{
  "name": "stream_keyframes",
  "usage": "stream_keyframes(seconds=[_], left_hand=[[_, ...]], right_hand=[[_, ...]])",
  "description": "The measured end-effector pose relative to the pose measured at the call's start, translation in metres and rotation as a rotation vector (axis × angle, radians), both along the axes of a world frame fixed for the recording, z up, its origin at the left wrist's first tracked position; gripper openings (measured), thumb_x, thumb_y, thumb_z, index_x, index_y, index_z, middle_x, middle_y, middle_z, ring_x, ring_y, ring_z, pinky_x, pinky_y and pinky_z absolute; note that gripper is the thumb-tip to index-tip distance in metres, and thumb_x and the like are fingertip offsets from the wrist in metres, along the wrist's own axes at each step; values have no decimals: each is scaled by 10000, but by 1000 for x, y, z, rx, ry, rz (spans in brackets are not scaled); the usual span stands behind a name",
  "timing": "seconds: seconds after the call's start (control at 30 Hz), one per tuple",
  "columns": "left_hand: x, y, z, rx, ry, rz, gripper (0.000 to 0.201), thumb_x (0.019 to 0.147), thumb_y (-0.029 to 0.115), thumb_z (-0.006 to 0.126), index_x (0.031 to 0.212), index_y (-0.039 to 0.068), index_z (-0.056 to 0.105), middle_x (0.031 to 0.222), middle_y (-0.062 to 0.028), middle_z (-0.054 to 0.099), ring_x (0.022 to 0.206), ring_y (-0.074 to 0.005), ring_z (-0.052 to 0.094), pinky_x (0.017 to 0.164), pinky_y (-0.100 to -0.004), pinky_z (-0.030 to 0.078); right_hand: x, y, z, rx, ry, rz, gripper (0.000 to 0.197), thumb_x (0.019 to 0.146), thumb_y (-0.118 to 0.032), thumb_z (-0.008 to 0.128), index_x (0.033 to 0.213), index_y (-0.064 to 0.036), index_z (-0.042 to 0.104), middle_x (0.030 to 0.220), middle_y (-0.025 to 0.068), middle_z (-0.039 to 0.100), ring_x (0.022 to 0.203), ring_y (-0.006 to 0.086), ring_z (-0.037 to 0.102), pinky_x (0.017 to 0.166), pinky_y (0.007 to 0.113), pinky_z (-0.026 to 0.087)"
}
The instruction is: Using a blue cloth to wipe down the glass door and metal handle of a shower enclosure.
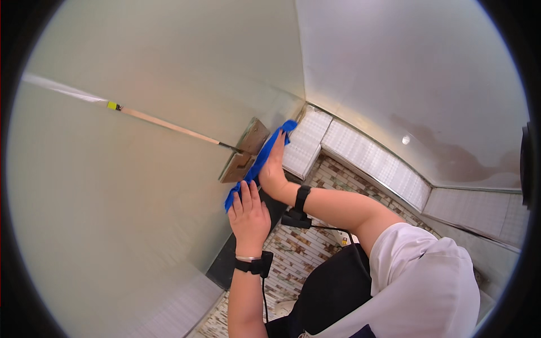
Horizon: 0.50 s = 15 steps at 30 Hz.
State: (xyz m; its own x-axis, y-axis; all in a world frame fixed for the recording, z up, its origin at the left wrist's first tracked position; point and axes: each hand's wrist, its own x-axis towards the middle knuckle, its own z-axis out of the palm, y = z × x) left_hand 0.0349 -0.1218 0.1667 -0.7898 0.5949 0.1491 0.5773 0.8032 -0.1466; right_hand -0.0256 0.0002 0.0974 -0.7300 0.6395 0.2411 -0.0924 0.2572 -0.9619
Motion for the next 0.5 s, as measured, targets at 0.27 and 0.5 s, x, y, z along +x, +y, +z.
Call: stream_keyframes(seconds=[0.27,0.5], left_hand=[[-2,-19,-17,-4,60,-57,590,815,245,564,1352,49,421,1466,-106,321,1303,-319,325,995,-444,282],[3,16,4,-16,-151,23,666,842,292,542,1417,58,302,1487,-94,268,1314,-309,311,1065,-547,151]], right_hand=[[26,-37,-5,-126,-139,194,747,918,-235,429,1414,68,-40,1448,365,-25,1361,488,2,1119,471,84],[-26,37,-7,-114,120,-144,602,961,-249,326,1431,47,91,1493,283,19,1394,404,32,1125,417,68]])
